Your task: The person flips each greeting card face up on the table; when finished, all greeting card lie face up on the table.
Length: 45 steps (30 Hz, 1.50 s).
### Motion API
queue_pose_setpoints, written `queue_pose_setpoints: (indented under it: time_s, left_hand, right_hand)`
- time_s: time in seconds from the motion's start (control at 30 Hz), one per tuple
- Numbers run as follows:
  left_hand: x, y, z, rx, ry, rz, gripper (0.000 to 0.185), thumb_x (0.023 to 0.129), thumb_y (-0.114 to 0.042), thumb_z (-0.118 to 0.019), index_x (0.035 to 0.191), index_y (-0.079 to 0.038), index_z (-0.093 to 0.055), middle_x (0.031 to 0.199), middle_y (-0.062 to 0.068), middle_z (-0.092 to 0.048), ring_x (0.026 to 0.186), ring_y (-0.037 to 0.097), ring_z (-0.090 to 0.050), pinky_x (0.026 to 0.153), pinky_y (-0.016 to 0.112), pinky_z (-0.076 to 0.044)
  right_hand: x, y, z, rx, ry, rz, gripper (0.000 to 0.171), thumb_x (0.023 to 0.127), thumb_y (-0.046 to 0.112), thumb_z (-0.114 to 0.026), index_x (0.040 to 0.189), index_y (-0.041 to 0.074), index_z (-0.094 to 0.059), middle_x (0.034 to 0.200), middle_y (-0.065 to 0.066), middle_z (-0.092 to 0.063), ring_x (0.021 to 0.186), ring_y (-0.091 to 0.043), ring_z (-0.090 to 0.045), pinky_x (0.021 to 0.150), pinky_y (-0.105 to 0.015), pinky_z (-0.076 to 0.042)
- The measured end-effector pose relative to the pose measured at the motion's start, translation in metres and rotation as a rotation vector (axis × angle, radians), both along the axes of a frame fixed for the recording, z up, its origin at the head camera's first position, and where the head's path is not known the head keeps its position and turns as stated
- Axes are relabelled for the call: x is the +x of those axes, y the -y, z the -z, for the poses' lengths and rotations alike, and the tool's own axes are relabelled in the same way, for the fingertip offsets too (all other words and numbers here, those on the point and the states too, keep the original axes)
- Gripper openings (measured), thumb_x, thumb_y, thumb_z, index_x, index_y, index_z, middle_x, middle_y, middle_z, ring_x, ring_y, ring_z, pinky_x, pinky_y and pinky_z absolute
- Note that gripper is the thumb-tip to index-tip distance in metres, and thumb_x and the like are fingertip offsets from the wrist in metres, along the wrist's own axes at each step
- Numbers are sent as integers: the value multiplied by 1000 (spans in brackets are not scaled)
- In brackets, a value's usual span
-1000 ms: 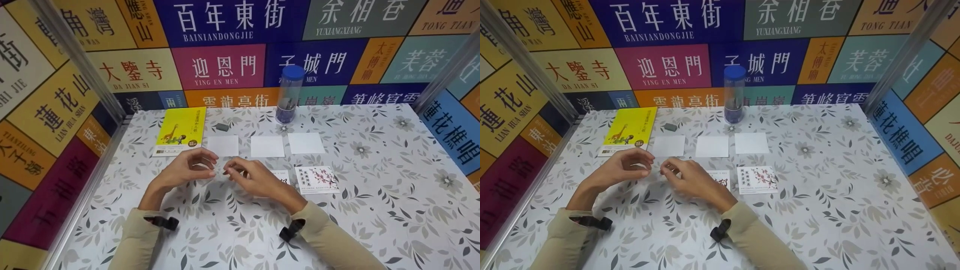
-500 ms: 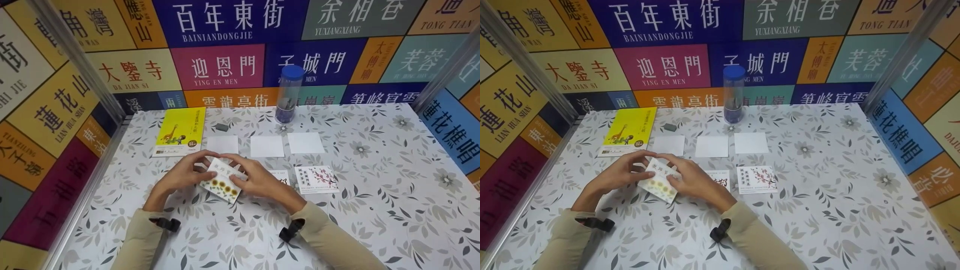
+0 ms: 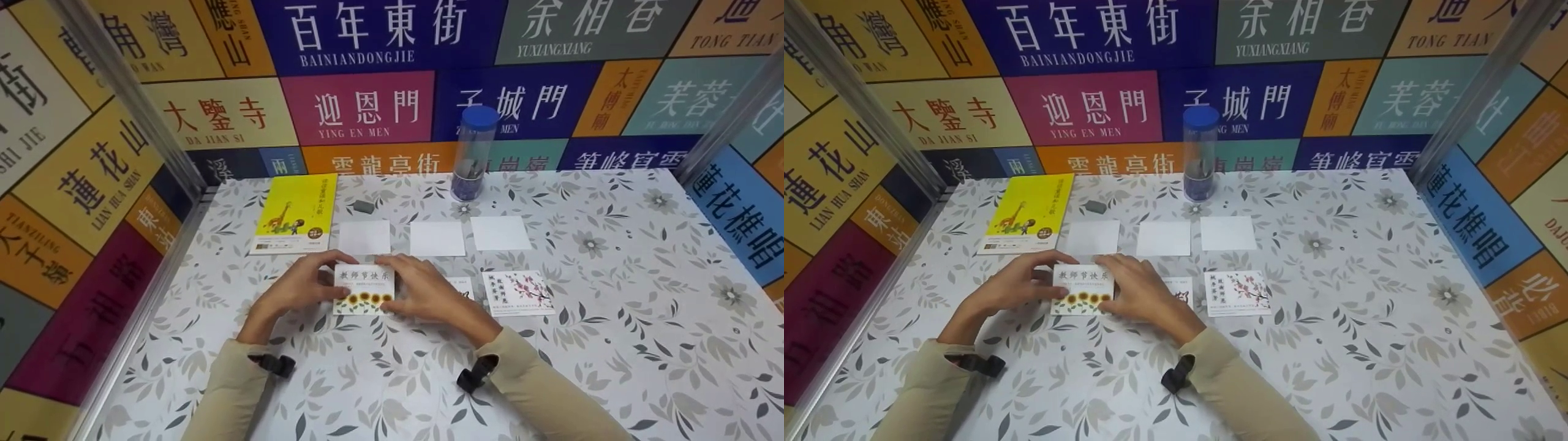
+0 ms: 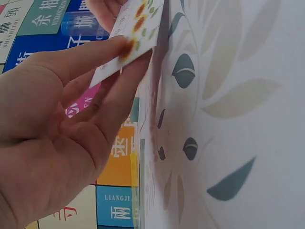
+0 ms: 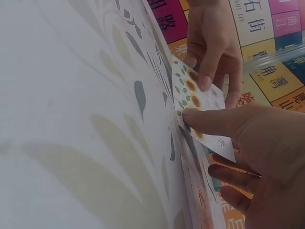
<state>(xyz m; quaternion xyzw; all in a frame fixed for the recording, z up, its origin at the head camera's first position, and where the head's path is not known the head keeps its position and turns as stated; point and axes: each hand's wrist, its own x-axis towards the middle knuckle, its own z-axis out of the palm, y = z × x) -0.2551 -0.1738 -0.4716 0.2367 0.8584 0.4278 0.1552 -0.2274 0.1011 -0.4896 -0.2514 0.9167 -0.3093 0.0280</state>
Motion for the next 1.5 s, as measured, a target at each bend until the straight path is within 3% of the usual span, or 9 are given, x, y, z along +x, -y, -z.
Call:
queue_pose_setpoints:
  time_s: [0.13, 0.3, 0.8, 1.07, 1.27, 1.5]
  left_hand:
    - [0, 1, 1, -99, -58, -12, 57, 77, -16, -87, 129, -27, -65, 112, 0, -65, 94, 25, -63, 84, 38, -52]
    - [2, 3, 3, -166, -67, -17, 59, 74, -18, -90, 129, -21, -67, 108, 5, -61, 96, 26, -58, 84, 36, -49]
    - [3, 9, 0, -175, -34, 18, 56, 73, -19, -91, 125, -19, -71, 114, 4, -64, 101, 25, -59, 92, 41, -50]
    - [2, 8, -2, -185, -85, 25, 54, 77, -22, -88, 126, -17, -67, 115, 9, -62, 100, 26, -59, 90, 41, -52]
    - [4, -20, -5, -118, -153, 6, 42, 87, -23, -79, 126, -13, -66, 119, 12, -63, 103, 31, -61, 91, 46, -52]
    - [2, -85, -10, -70, -191, 121, 44, 91, -21, -75, 131, -9, -62, 130, 12, -63, 119, 32, -59, 102, 47, -51]
  right_hand:
    - [0, -1, 1, 50, 1, -5, 86, 75, 44, -85, 149, 24, -46, 149, 5, -51, 137, -19, -46, 118, -47, -31]
    - [0, -1, 0, 118, 35, -13, 86, 73, 51, -84, 147, 21, -51, 143, 5, -51, 134, -16, -43, 116, -45, -31]
    - [-2, 1, -2, 141, 37, -46, 79, 74, 55, -83, 139, 19, -57, 141, 5, -51, 132, -17, -42, 114, -45, -31]
    - [-5, -4, -5, 136, 32, -81, 76, 81, 65, -71, 141, 21, -56, 143, 3, -52, 134, -19, -44, 115, -49, -31]
    - [-14, -40, -8, 18, 53, -45, 67, 89, 58, -67, 144, 23, -53, 145, 2, -53, 137, -22, -44, 118, -54, -29]
    - [-27, -130, -3, -99, 15, 96, 54, 94, 42, -69, 139, 15, -57, 144, -6, -53, 137, -31, -44, 115, -60, -30]
